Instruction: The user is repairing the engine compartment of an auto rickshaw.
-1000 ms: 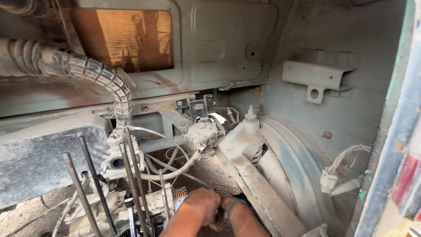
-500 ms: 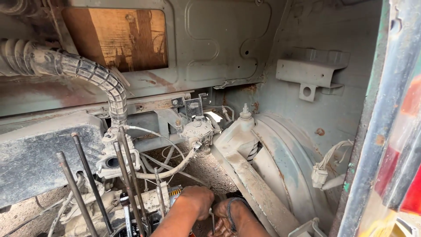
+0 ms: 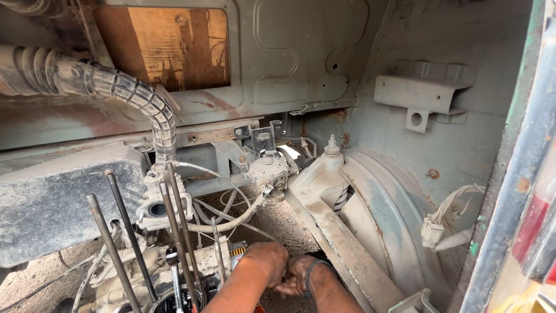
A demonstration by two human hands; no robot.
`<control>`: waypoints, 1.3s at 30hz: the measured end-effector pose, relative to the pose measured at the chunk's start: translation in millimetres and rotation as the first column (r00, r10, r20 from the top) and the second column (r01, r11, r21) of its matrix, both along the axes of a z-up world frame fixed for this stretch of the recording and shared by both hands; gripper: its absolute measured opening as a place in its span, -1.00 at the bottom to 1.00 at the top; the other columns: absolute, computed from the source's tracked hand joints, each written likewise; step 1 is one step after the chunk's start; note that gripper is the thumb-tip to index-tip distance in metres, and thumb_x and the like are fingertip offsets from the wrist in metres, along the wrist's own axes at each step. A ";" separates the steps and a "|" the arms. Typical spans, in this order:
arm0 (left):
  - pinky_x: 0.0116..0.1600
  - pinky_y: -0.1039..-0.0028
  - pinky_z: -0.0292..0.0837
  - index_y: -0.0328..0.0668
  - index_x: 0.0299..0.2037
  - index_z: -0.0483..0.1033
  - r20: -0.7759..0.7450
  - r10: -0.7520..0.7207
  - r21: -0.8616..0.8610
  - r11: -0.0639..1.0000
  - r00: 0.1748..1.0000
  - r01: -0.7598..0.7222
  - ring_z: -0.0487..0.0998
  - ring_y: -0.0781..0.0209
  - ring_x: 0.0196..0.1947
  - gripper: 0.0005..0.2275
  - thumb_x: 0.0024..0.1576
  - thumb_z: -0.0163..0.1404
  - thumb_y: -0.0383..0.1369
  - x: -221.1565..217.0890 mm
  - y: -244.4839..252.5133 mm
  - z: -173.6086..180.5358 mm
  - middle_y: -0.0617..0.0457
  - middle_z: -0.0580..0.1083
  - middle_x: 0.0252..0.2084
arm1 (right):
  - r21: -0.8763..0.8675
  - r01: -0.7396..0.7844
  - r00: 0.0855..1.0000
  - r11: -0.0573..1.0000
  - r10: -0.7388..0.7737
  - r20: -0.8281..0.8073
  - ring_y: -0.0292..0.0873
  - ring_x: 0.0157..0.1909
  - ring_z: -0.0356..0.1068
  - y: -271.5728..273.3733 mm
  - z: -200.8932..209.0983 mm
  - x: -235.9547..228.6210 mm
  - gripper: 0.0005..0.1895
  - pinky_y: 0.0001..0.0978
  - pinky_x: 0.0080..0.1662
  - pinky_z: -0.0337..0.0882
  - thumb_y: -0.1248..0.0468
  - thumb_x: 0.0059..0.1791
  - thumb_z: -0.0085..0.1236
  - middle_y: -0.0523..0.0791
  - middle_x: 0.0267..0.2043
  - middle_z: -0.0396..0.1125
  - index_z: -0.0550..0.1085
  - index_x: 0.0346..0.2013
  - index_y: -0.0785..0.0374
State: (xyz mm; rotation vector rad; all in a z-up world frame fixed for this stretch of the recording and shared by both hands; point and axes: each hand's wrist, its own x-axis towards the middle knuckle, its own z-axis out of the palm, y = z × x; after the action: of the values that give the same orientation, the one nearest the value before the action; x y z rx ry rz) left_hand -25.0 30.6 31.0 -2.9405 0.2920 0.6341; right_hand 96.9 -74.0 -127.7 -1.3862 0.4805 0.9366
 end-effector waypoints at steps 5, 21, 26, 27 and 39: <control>0.29 0.26 0.45 -0.27 0.04 0.57 0.030 -0.041 -0.013 0.999 0.999 0.041 0.51 -0.03 0.19 -0.73 0.13 0.17 -0.47 4.3 2.6 -6.5 -0.15 0.43 0.19 | 0.080 -0.041 0.979 0.996 0.024 0.203 -0.03 -0.33 0.60 -0.1 -11.3 6.2 -0.75 -0.33 -0.30 0.70 0.41 0.15 -0.12 0.16 -0.17 0.45 0.39 0.04 0.57; 0.17 0.19 0.52 -0.23 0.03 0.60 0.076 -0.056 0.005 0.998 0.996 0.056 0.58 -0.04 0.12 -0.65 0.02 0.25 -0.38 13.1 4.0 -10.7 -0.07 0.54 0.14 | -0.335 -0.599 0.734 0.727 0.666 0.133 -0.17 -0.08 0.58 -20.1 10.9 -17.7 -0.76 -0.34 -0.20 0.59 0.27 0.16 -0.03 -0.03 -0.01 0.53 0.44 0.09 0.26; 0.29 0.07 0.37 -0.26 0.03 0.58 0.093 -0.016 -0.013 1.000 0.996 0.018 0.56 -0.04 0.14 -0.64 0.01 0.29 -0.44 18.9 8.9 -17.3 -0.09 0.53 0.13 | -0.658 -0.394 0.686 0.642 0.682 0.255 -0.10 -0.20 0.61 -3.6 4.9 -21.2 -0.70 -0.30 -0.26 0.62 0.24 0.15 -0.02 0.01 -0.09 0.59 0.31 0.14 0.32; 0.29 0.07 0.37 -0.26 0.03 0.58 0.094 -0.019 -0.012 1.000 0.995 0.020 0.56 -0.04 0.14 -0.64 0.01 0.29 -0.44 20.0 8.8 -17.0 -0.09 0.53 0.13 | -0.658 -0.391 0.687 0.643 0.680 0.256 -0.10 -0.20 0.61 -4.3 25.8 -35.4 -0.70 -0.30 -0.26 0.62 0.24 0.15 -0.02 0.01 -0.09 0.59 0.31 0.14 0.32; 0.23 0.14 0.46 -0.28 0.10 0.57 0.101 0.023 -0.021 1.000 0.995 -0.021 0.58 -0.05 0.13 -0.54 -0.05 0.33 -0.42 17.6 10.5 -9.9 -0.10 0.54 0.15 | -0.410 0.034 0.906 0.912 0.146 0.398 0.04 -0.53 0.46 -13.8 50.3 -36.3 -0.64 -0.06 -0.45 0.58 0.10 0.18 -0.18 0.11 -0.35 0.40 0.41 0.00 0.35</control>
State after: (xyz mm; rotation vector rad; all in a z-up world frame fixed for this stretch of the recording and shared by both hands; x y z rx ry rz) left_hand -7.4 41.1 21.1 -2.9861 0.2575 0.4858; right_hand 60.6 -87.8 -77.4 -1.9397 0.3125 0.5665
